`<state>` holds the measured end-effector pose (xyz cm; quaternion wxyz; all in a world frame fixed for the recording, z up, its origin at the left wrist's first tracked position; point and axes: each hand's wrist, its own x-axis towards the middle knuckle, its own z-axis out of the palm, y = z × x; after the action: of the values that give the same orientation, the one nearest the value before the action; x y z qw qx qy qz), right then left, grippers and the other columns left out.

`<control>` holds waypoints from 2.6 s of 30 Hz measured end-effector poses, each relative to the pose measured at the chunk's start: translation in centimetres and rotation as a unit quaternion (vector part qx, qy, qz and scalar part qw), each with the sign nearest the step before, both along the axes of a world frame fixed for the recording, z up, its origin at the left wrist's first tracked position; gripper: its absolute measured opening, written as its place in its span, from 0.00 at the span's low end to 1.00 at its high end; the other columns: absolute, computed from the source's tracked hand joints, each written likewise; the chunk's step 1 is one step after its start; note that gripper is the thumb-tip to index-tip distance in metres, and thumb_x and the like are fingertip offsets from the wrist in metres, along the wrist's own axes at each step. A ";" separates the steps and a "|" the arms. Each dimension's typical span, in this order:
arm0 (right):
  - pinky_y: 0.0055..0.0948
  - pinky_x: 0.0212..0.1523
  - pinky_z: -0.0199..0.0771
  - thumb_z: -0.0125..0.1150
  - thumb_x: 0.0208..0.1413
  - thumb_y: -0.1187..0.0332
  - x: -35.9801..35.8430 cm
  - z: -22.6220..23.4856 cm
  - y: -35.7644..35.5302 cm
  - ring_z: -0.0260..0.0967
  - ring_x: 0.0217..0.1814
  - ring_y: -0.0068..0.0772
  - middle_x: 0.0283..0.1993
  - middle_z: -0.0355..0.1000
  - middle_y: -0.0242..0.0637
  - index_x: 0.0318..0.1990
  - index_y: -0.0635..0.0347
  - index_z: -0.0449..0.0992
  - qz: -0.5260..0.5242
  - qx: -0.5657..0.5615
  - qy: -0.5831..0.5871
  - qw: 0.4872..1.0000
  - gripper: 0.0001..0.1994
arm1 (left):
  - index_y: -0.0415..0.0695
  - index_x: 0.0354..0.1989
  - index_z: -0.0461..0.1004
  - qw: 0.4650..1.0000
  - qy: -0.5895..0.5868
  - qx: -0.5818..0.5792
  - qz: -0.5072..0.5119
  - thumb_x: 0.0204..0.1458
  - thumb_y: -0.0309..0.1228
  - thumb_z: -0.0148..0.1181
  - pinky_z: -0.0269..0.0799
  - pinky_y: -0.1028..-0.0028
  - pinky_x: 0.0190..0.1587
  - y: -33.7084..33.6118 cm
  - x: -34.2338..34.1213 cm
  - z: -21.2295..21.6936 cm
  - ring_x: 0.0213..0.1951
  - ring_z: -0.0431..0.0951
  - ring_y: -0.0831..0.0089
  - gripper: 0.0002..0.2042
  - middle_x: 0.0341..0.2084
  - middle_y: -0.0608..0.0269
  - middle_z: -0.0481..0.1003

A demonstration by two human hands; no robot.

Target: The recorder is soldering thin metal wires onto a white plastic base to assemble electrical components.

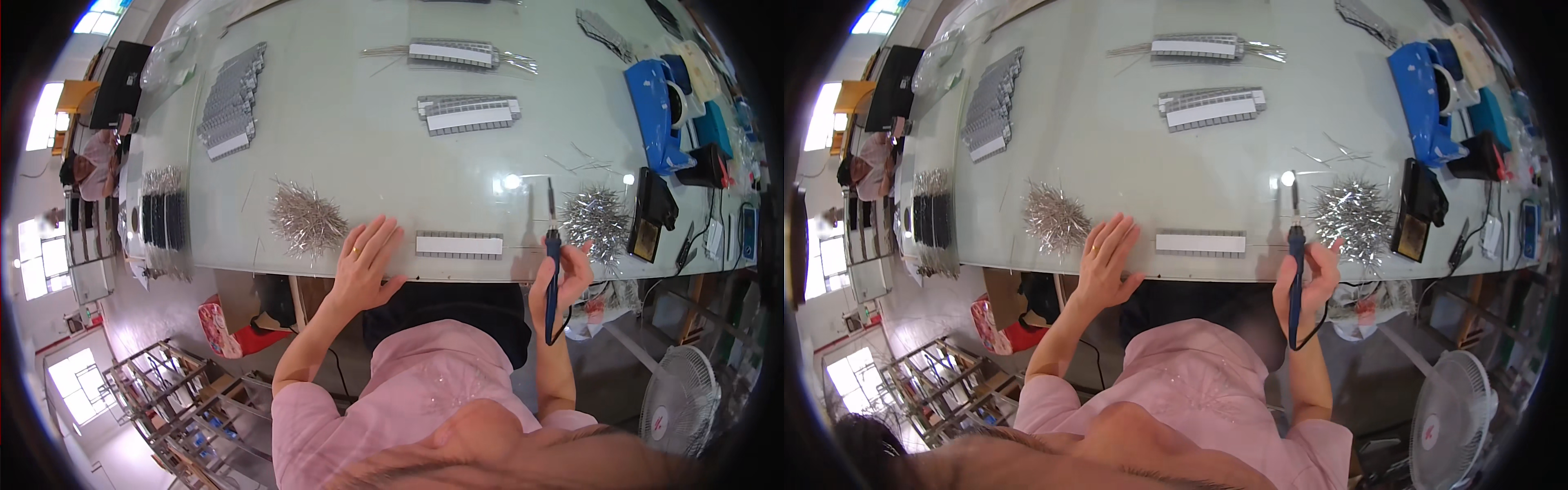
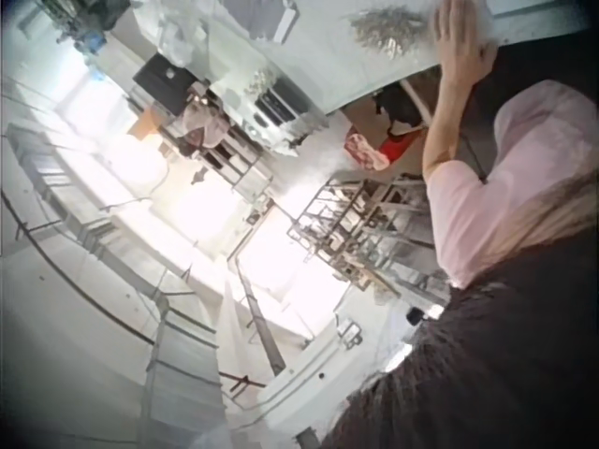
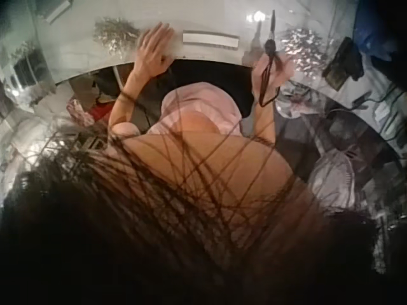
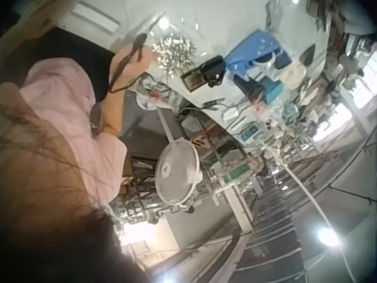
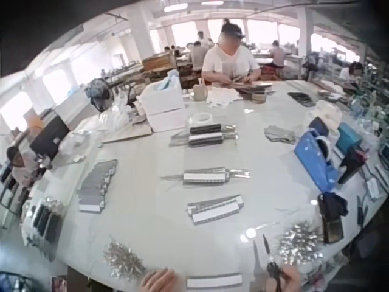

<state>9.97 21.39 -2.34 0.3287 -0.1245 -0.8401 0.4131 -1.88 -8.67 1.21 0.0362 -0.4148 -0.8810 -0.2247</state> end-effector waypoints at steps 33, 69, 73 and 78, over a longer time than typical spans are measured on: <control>0.51 0.60 0.70 0.65 0.46 0.77 -2.9 6.4 -7.3 0.76 0.27 0.32 0.25 0.75 0.37 0.31 0.61 0.75 0.227 -0.016 -0.090 0.970 0.05 | 0.40 0.56 0.72 0.999 0.028 0.027 0.035 0.46 0.42 0.64 0.64 0.57 0.57 -0.2 1.0 -1.3 0.55 0.69 0.63 0.29 0.52 0.60 0.71; 0.53 0.57 0.72 0.65 0.45 0.77 -4.1 7.9 -7.1 0.76 0.27 0.36 0.26 0.75 0.38 0.32 0.62 0.74 0.247 0.027 -0.085 0.965 0.06 | 0.43 0.56 0.72 0.999 0.044 0.016 0.008 0.47 0.44 0.64 0.63 0.59 0.55 -0.5 -0.1 -1.1 0.53 0.68 0.64 0.28 0.52 0.63 0.70; 0.52 0.57 0.73 0.65 0.45 0.77 -4.2 7.9 -7.2 0.76 0.27 0.36 0.26 0.75 0.38 0.32 0.62 0.75 0.246 0.032 -0.085 0.965 0.06 | 0.43 0.56 0.72 0.999 0.044 0.007 -0.002 0.46 0.45 0.65 0.63 0.58 0.56 -0.7 -0.2 -1.0 0.53 0.68 0.65 0.29 0.51 0.63 0.70; 0.51 0.57 0.73 0.65 0.45 0.78 -4.3 8.0 -7.3 0.77 0.28 0.36 0.26 0.75 0.38 0.31 0.62 0.75 0.242 0.021 -0.089 0.966 0.06 | 0.46 0.58 0.73 0.999 0.036 -0.008 -0.012 0.46 0.47 0.64 0.62 0.57 0.56 -0.9 -0.4 -1.0 0.54 0.68 0.65 0.30 0.53 0.65 0.71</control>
<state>5.64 14.06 5.66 0.1453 0.0537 -0.8797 0.4497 -2.30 -9.52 0.18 0.0623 -0.4334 -0.8758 -0.2031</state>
